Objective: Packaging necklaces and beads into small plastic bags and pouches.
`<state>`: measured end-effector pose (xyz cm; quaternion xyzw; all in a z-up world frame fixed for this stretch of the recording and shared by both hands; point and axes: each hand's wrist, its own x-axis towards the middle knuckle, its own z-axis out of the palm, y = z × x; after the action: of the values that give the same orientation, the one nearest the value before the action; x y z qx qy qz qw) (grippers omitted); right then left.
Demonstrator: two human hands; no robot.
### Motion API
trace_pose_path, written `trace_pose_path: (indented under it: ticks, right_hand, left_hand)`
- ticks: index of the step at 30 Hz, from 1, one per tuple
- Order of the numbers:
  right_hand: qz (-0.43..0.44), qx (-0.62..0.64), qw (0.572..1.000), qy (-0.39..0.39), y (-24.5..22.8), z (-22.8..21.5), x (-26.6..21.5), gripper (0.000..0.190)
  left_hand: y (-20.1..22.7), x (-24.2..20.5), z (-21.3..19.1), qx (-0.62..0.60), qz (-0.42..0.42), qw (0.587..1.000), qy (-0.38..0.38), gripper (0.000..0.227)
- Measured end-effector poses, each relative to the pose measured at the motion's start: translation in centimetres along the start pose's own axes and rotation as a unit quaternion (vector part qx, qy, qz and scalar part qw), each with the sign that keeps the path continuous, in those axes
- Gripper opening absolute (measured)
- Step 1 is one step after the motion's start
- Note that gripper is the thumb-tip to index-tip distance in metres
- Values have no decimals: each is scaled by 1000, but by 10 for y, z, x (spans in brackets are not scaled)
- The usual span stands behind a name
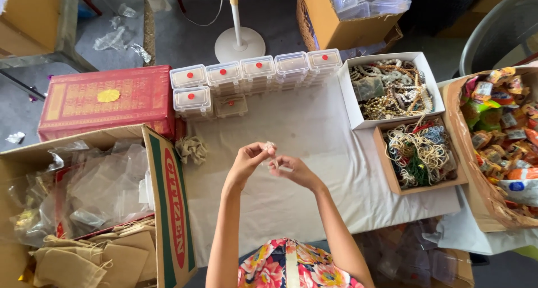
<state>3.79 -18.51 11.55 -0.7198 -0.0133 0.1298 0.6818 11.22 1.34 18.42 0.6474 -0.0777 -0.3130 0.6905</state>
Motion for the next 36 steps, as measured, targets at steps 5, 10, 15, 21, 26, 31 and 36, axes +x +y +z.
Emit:
trace_pose_path:
  ticks: [5,10,15,21,26,31,36]
  right_hand:
    - [36,-28,997,67,-33,15,-2,30]
    - [26,-126,984,124,-91,14,-16,22]
    - [-106,-69,978,164,-100,7,-20,21]
    - [-40,8,985,167,-66,0,-16,31]
    - [-32,136,984,111,-21,11,-4,42]
    - [-14,162,984,73,-17,31,2,58]
    - [25,136,989,52,-28,40,6,40]
  left_hand:
    - [7,-6,1,-104,44,993,40,32]
    - [0,-7,9,-40,70,995,63,45]
    - [-25,-3,11,67,43,997,5,44]
    - [5,-20,12,145,-56,987,-48,40]
    - [-11,-10,0,98,-30,992,-76,42]
    - [-21,-3,-14,-82,2,995,-61,44]
    - [-13,-1,-23,-178,-62,979,73,45]
